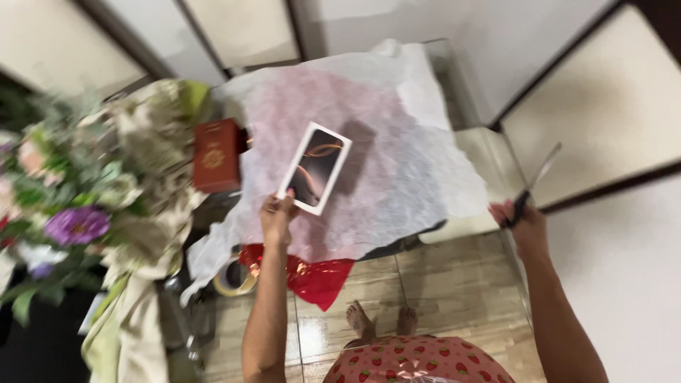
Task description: The person cuts a sheet of white tissue paper using scissors, using a small rectangular box as a guide to size the paper. The person repeatedly adjusts the paper and box, then trims the edges to fit the box dimensions.
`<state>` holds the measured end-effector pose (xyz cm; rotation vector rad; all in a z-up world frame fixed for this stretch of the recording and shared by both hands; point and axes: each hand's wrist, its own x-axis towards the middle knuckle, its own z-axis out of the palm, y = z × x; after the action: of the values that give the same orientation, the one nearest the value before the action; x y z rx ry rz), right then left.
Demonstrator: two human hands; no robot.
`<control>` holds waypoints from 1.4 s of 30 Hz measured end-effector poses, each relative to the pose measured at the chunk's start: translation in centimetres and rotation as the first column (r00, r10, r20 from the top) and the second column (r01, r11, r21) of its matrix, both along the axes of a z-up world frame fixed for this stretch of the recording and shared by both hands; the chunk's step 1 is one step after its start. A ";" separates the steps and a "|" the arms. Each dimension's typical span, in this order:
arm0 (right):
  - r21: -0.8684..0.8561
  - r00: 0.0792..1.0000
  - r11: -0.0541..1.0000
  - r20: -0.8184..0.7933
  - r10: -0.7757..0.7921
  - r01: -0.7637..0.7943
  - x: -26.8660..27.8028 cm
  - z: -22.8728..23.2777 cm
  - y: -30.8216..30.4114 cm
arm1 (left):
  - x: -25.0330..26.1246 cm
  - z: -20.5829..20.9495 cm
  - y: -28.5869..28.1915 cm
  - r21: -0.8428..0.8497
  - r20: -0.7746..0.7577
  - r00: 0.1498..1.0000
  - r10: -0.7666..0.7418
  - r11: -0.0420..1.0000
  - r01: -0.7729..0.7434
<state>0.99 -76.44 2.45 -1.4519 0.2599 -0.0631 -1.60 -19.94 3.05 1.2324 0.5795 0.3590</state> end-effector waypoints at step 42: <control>-0.558 0.944 0.829 -0.294 -0.150 -0.042 1.9 -7.6 -3.1 | 7.2 -14.1 -23.4 0.537 -0.348 0.846 -0.403 0.654 0.533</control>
<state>2.85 -79.58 -5.17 -2.0467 0.5942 0.0641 5.61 -43.32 -11.01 2.0263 0.2787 -0.0429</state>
